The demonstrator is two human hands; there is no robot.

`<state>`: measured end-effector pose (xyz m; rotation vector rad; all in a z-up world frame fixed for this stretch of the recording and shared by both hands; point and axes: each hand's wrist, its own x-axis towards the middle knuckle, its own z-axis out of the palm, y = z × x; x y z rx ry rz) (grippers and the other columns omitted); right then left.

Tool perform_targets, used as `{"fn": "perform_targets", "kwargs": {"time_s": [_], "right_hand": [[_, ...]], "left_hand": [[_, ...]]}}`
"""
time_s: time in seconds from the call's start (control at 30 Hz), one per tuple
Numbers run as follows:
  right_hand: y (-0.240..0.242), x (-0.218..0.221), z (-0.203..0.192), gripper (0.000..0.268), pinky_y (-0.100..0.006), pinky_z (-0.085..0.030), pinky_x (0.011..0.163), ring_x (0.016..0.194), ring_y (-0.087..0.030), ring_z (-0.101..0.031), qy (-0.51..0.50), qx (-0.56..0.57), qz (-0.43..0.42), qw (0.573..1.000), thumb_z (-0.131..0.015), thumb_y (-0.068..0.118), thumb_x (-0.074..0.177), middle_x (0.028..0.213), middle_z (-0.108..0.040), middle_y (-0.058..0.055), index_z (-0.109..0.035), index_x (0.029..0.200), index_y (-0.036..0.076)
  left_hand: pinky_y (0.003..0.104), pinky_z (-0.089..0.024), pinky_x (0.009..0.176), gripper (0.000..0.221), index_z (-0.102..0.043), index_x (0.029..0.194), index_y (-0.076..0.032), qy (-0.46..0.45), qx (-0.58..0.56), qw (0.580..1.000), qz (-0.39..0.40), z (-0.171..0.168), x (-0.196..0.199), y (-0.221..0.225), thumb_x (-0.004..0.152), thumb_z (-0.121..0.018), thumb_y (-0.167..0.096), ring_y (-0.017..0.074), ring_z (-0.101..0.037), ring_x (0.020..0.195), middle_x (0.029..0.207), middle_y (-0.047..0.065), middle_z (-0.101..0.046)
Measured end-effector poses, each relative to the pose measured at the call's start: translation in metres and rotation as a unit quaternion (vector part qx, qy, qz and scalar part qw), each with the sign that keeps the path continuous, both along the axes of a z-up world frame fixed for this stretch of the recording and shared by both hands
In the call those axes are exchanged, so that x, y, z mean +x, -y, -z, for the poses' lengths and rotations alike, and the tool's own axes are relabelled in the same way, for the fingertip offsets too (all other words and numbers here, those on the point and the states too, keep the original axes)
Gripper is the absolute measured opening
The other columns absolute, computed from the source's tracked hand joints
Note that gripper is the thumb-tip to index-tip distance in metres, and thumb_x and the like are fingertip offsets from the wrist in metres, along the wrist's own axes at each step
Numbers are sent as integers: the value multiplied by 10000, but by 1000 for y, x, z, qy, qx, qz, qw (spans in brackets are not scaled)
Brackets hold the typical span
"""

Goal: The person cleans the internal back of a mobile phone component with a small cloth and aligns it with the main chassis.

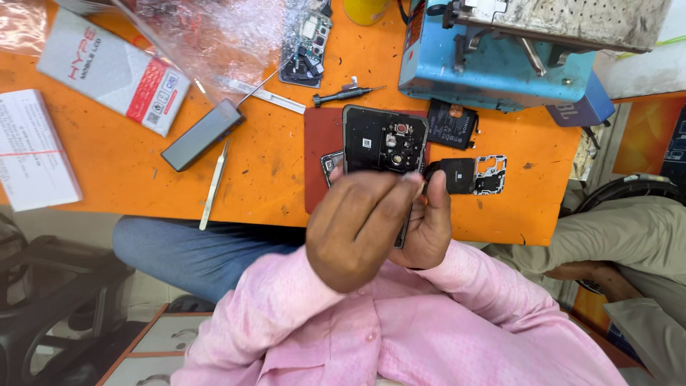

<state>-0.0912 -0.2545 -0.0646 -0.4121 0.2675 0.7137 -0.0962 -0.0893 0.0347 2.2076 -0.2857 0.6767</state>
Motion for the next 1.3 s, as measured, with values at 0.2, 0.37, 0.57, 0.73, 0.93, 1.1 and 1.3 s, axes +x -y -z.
{"fn": "perform_targets", "kwargs": {"time_s": [0.2, 0.37, 0.57, 0.73, 0.93, 1.1, 1.3], "right_hand": [[-8, 14, -17, 924, -441, -419, 1239, 1370, -292, -569, 195, -38, -36, 979, -282, 752, 1049, 1474, -592, -182, -518, 1512, -11], [-25, 21, -35, 916, -448, -441, 1156, 1310, -296, -579, 96, -26, -28, 995, -278, 737, 1009, 1429, -580, -192, -495, 1471, -24], [-30, 35, -46, 909, -467, -490, 1060, 1229, -308, -603, 155, 31, -5, 987, -307, 733, 1029, 1436, -577, -204, -489, 1484, -32], [-31, 36, -53, 884, -473, -507, 1030, 1189, -300, -606, 140, 11, -6, 990, -322, 715, 1037, 1415, -577, -200, -481, 1477, -34], [-29, 40, -59, 773, -503, -510, 1059, 1214, -351, -598, 163, 117, -24, 980, -369, 621, 1155, 1401, -568, -235, -455, 1526, -52], [-35, 33, -66, 724, -566, -500, 1062, 1249, -329, -584, 164, 54, 10, 985, -391, 592, 1101, 1447, -554, -216, -447, 1525, 8], [-30, 21, -74, 770, -515, -465, 1138, 1344, -309, -568, 182, -2, -14, 983, -416, 618, 1082, 1457, -556, -197, -445, 1526, -11]], "left_hand": [[369, -580, 844, 304, -675, 1228, 5, -19, -11, 999, 25, -1, -9, 1, 929, -725, -17, 267, -694, 980, 1106, 107, -640], [371, -583, 845, 346, -695, 1188, -7, 28, 10, 1000, 5, -2, -4, -1, 844, -701, -44, 270, -691, 980, 1087, 89, -673], [384, -568, 842, 323, -710, 1143, -23, 27, 29, 999, 14, -2, -25, 7, 823, -699, -68, 266, -689, 990, 1076, 85, -687], [390, -574, 870, 348, -710, 1138, -13, 25, 27, 998, 42, 4, -31, 3, 795, -694, -70, 278, -670, 1027, 1114, 85, -691], [398, -570, 928, 365, -693, 1187, 26, 62, 76, 992, 79, 2, -41, -15, 836, -713, -71, 296, -667, 1063, 1143, 124, -671], [420, -567, 921, 382, -695, 1201, 25, 52, 77, 991, 96, 5, -46, -22, 832, -704, -71, 301, -664, 1049, 1126, 132, -666], [421, -564, 893, 353, -703, 1201, -10, 59, 106, 993, 9, -9, -34, -42, 852, -727, -60, 304, -657, 1023, 1095, 101, -659]]}}
